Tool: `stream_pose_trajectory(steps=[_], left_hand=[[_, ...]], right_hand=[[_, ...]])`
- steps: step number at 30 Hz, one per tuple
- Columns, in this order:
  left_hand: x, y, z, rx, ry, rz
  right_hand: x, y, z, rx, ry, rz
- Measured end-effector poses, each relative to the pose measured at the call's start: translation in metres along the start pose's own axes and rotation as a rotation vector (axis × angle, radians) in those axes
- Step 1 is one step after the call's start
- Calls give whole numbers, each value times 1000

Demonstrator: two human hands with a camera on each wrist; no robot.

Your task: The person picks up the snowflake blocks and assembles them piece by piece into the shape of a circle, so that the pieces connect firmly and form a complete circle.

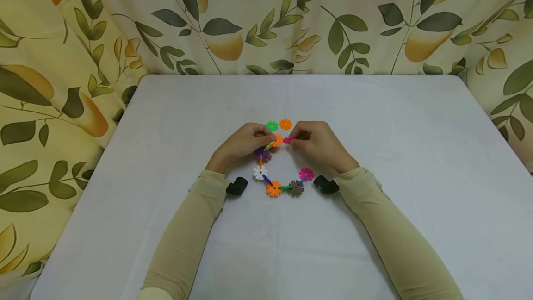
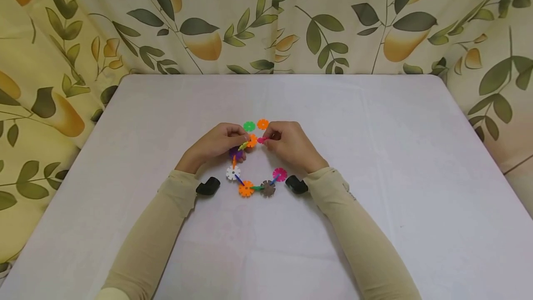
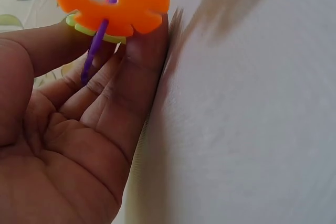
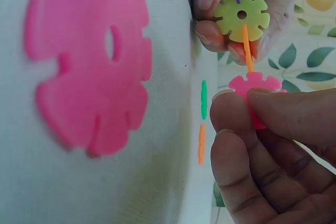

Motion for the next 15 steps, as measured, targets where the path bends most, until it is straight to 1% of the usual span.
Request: stream_pose_trajectory(steps=[4, 10, 15], left_hand=[[0, -1, 0, 8, 4, -3], [0, -1, -3, -67, 41, 10], [0, -1, -3, -88, 56, 1]], right_hand=[[0, 0, 0, 5, 9, 0], [-1, 0, -1, 38, 7, -16], [0, 0, -2, 87, 23, -43]])
Point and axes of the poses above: each hand's wrist, its own x-axis towards the middle knuckle, its own z-axis out of the back of the hand, y = z × x, the point moved 5 cm from there along x, towards the middle knuckle, and after that the axes turned 14 degrees about -y, right-handed, at the moved point
